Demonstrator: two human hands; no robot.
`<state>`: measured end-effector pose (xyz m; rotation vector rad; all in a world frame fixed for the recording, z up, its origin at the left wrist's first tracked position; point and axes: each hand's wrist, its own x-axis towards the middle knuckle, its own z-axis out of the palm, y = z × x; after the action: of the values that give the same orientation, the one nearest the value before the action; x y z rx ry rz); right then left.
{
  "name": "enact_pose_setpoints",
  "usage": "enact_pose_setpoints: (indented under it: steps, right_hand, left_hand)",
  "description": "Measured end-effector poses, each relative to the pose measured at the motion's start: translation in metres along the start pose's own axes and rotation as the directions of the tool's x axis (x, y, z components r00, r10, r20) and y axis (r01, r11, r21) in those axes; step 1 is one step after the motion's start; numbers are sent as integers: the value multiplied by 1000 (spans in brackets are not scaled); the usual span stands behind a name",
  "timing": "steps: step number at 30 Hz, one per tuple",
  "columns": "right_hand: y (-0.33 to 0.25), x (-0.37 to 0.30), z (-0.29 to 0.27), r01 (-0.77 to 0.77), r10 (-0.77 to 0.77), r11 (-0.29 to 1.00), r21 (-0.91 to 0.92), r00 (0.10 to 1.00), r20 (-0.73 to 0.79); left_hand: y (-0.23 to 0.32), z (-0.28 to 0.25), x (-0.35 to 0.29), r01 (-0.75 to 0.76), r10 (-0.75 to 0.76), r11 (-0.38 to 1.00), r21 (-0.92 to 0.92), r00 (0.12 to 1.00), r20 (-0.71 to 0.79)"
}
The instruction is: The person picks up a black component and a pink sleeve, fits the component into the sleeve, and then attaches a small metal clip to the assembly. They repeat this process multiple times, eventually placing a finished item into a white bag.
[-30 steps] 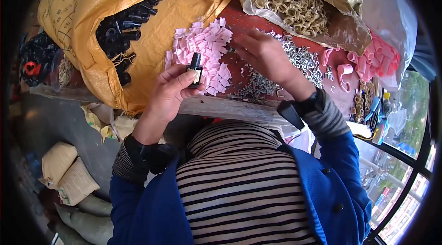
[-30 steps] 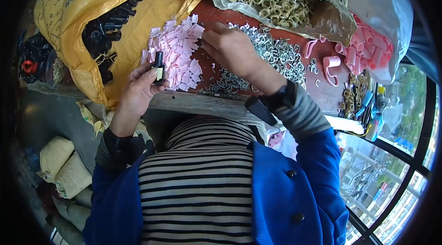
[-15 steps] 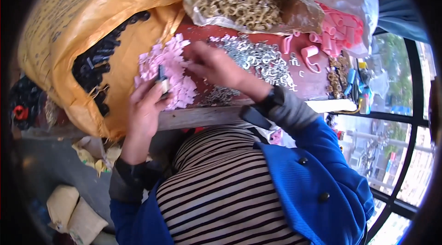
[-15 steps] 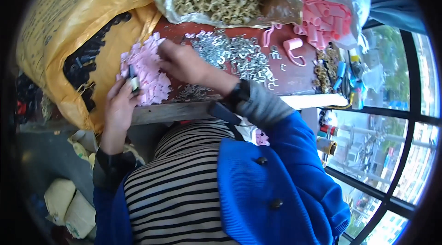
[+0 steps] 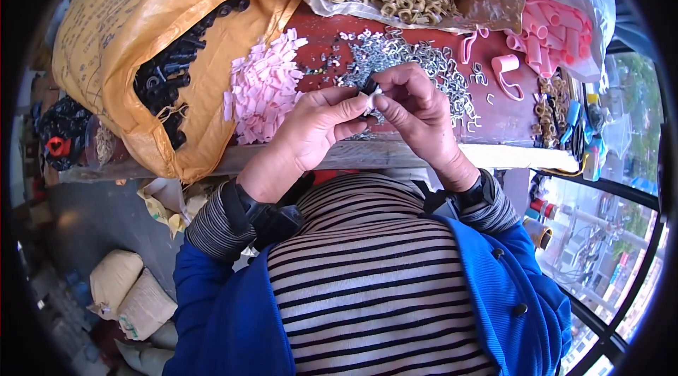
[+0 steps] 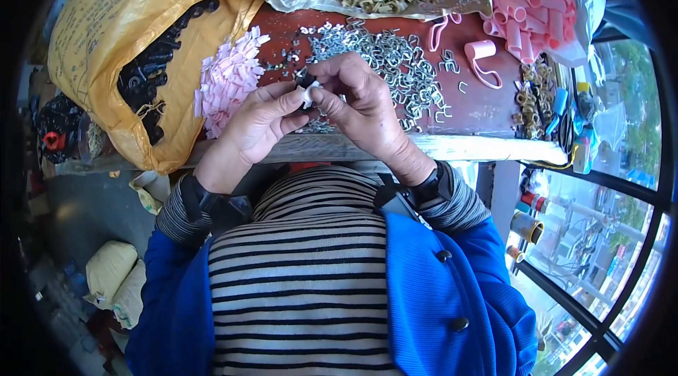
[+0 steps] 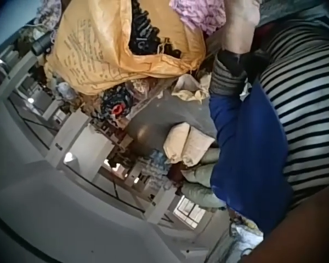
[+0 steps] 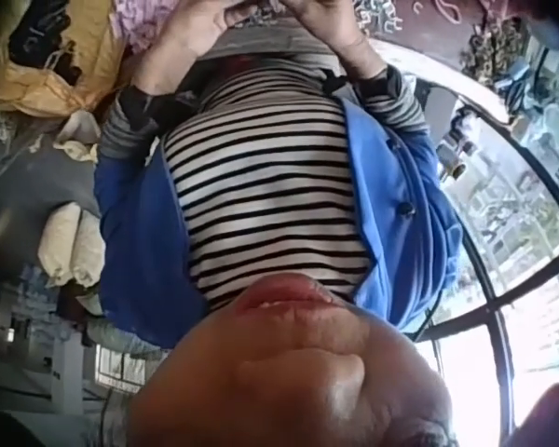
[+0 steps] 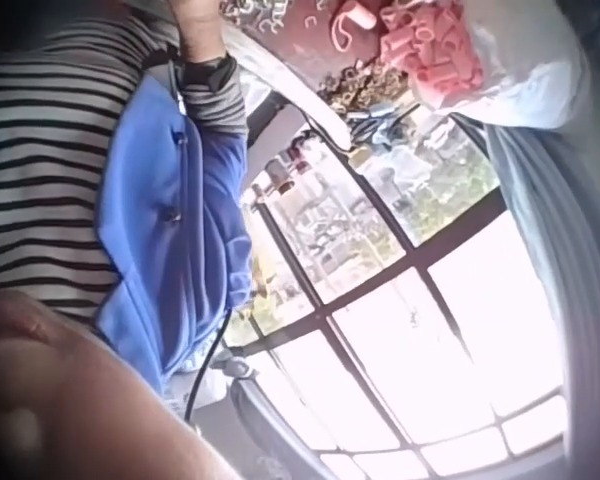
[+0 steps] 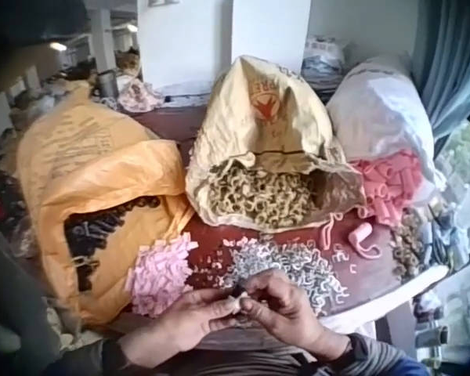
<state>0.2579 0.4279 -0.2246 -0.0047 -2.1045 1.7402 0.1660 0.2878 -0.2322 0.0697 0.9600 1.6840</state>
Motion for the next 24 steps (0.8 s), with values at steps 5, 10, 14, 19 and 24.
enact_pose_setpoints:
  steps: [5,10,14,19,24]
  right_hand:
    - [6,-6,-10,10,-21,992,-129,996,-88]
    - [11,-10,-15,99,-113,962,-255,993,-40]
    - [13,-10,-19,200,-209,900,-387,978,18]
    - [12,-13,-21,323,-317,795,-514,943,101]
    - [7,-18,-21,323,-311,750,-577,942,123]
  left_hand:
    - [-4,7,8,73,-73,997,-23,997,8]
    - [-7,6,13,105,-105,994,-17,994,41]
    - [-7,9,14,89,-93,995,53,993,72]
    - [-10,9,11,113,-122,990,86,987,104]
    - [-14,9,6,125,-138,988,91,979,151]
